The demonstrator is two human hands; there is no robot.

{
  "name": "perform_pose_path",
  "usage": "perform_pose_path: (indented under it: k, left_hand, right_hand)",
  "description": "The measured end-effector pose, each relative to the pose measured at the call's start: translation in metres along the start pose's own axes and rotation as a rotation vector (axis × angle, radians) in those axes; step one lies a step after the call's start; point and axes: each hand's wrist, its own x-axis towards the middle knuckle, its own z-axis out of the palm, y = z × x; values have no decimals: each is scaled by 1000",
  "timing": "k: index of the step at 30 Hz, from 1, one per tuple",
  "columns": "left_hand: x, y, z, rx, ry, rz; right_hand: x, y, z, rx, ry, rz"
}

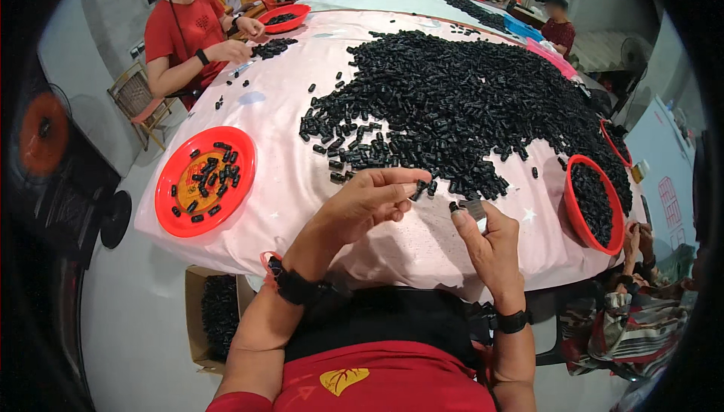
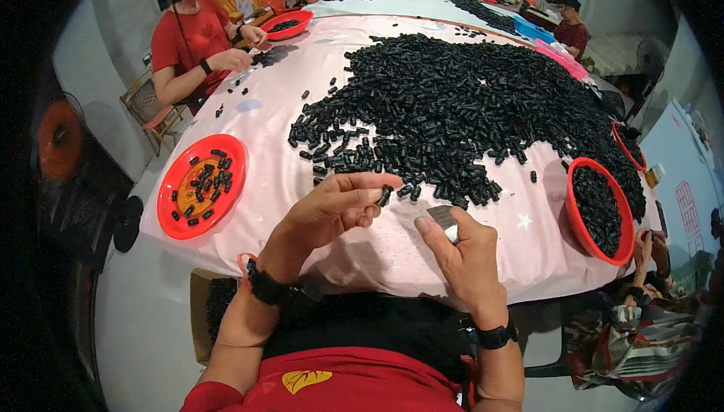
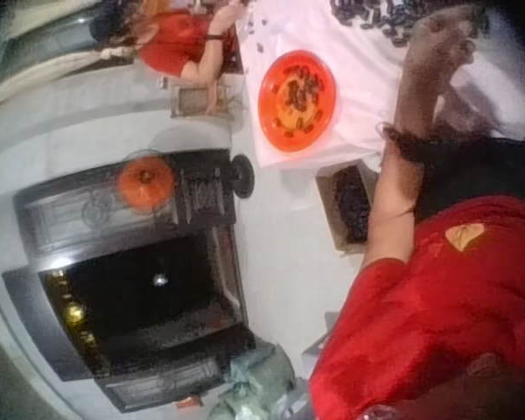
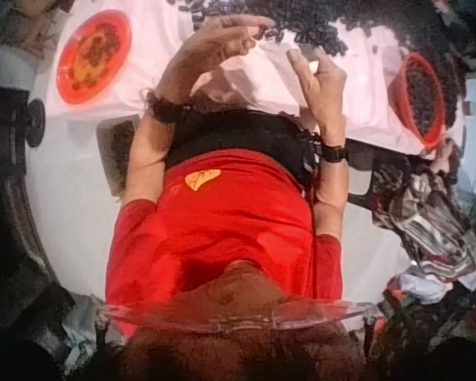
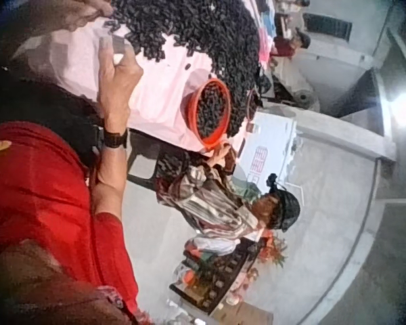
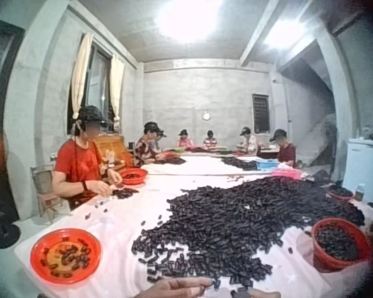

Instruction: Sorting or inspecting small black plastic components at a production table.

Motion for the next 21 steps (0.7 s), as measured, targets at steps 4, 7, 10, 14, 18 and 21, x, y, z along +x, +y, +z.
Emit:
perform_pose_path:
  k: [4, 7, 10, 14, 18, 21]
  left_hand:
    - [-5, 2, 20, -204, -171, -48]
    - [-6, 2, 28, -230, -224, -80]
    - [-7, 0, 32, -252, -261, -84]
    - [-8, -1, 42, -221, -215, -107]
    - [-7, -8, 40, -189, -227, -77]
    - [-7, -10, 41, -181, -224, -52]
  right_hand:
    - [-4, -9, -3, 64, -47, -9]
    - [-4, -5, -6, 5, -91, -49]
    - [-4, -4, -3, 8, -96, -49]
    - [-4, 3, 2, 10, -81, -82]
    - [-4, 3, 3, 25, -54, -104]
    - [-5, 0, 2, -13, -54, -96]
